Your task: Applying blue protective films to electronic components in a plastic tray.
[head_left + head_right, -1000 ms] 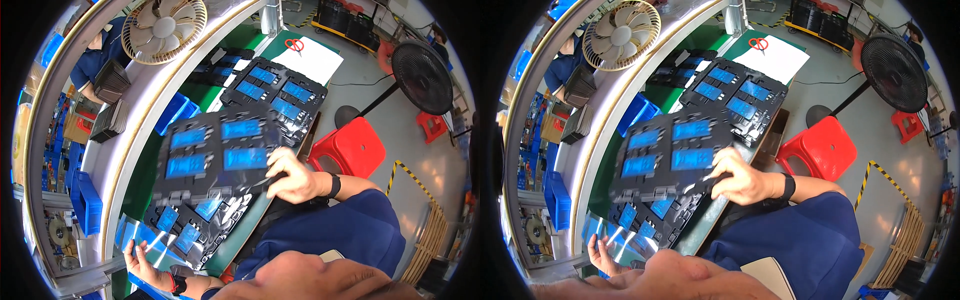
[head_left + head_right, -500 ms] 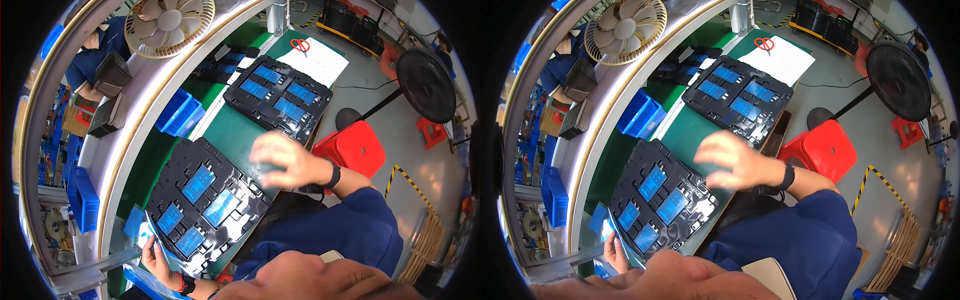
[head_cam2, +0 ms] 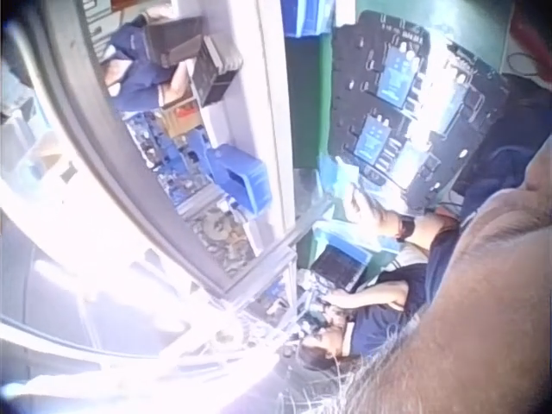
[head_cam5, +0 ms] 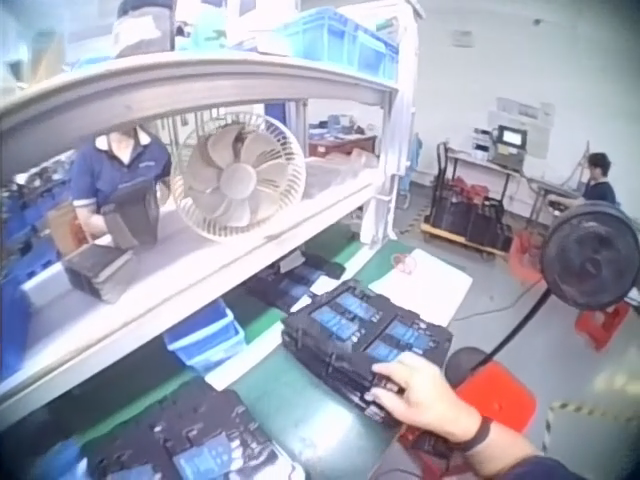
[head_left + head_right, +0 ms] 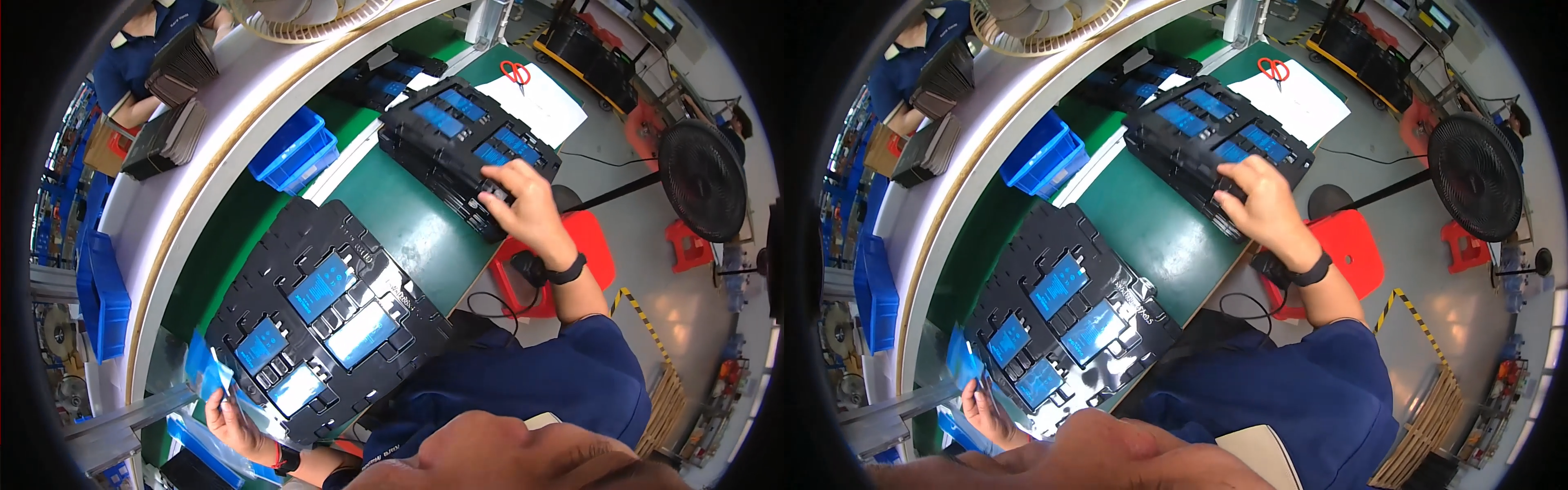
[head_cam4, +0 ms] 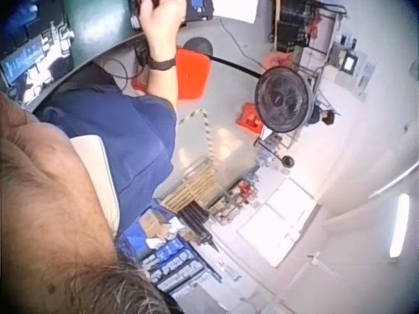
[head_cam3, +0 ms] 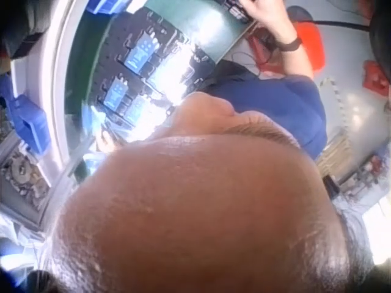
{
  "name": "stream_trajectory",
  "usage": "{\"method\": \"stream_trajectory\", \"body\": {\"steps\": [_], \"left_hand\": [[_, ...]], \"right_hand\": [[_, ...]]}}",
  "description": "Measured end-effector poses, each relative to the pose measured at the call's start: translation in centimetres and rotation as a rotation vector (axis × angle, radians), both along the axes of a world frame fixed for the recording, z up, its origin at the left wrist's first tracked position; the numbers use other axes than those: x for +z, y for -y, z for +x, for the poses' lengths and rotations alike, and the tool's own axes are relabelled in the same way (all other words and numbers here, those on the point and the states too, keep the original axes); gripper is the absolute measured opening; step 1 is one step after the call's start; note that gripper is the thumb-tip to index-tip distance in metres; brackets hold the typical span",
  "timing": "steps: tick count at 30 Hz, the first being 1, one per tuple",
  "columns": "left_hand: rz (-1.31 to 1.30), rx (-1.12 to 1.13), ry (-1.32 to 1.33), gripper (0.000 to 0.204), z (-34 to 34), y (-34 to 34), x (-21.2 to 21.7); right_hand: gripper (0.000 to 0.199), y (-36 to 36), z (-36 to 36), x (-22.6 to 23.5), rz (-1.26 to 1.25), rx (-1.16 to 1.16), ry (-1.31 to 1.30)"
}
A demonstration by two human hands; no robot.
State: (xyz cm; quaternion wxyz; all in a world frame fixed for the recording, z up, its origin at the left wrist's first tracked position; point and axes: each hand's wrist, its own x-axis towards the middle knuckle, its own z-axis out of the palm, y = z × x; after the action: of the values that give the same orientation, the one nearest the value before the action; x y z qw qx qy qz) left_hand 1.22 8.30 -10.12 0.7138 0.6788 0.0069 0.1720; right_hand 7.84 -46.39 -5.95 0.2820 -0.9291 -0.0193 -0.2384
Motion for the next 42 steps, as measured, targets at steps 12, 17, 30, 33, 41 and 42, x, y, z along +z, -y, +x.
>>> {"method": "stream_trajectory", "body": {"steps": [12,17,30,33,41,42], "left_hand": [[-0.212,-0.242,0.075,0.032,0.0,-5.7,-3.6],[-0.268,-0.233,0.114,0.031,-0.1,-5.2,-3.0],[-0.511,-0.198,0.191,0.028,-0.3,-6.8,-3.6],[-0.522,-0.184,0.173,0.028,-0.3,-6.9,-3.7],[-0.500,-0.111,0.176,0.027,-0.8,-6.6,-3.8],[-0.517,-0.113,0.173,0.027,-0.9,-6.4,-3.8]], "right_hand": [[0.032,5.0,0.4,4.4,0.179,-0.042,-0.070],[0.034,5.2,0.2,4.1,0.187,-0.038,-0.043],[0.032,0.8,-0.6,-1.3,-0.044,0.029,-0.042],[0.038,0.1,-1.0,-3.0,-0.079,0.009,-0.097],[0.038,-1.5,-0.8,-2.7,-0.231,-0.055,-0.159],[0.037,-1.6,-0.8,-2.7,-0.252,-0.065,-0.167]]}}
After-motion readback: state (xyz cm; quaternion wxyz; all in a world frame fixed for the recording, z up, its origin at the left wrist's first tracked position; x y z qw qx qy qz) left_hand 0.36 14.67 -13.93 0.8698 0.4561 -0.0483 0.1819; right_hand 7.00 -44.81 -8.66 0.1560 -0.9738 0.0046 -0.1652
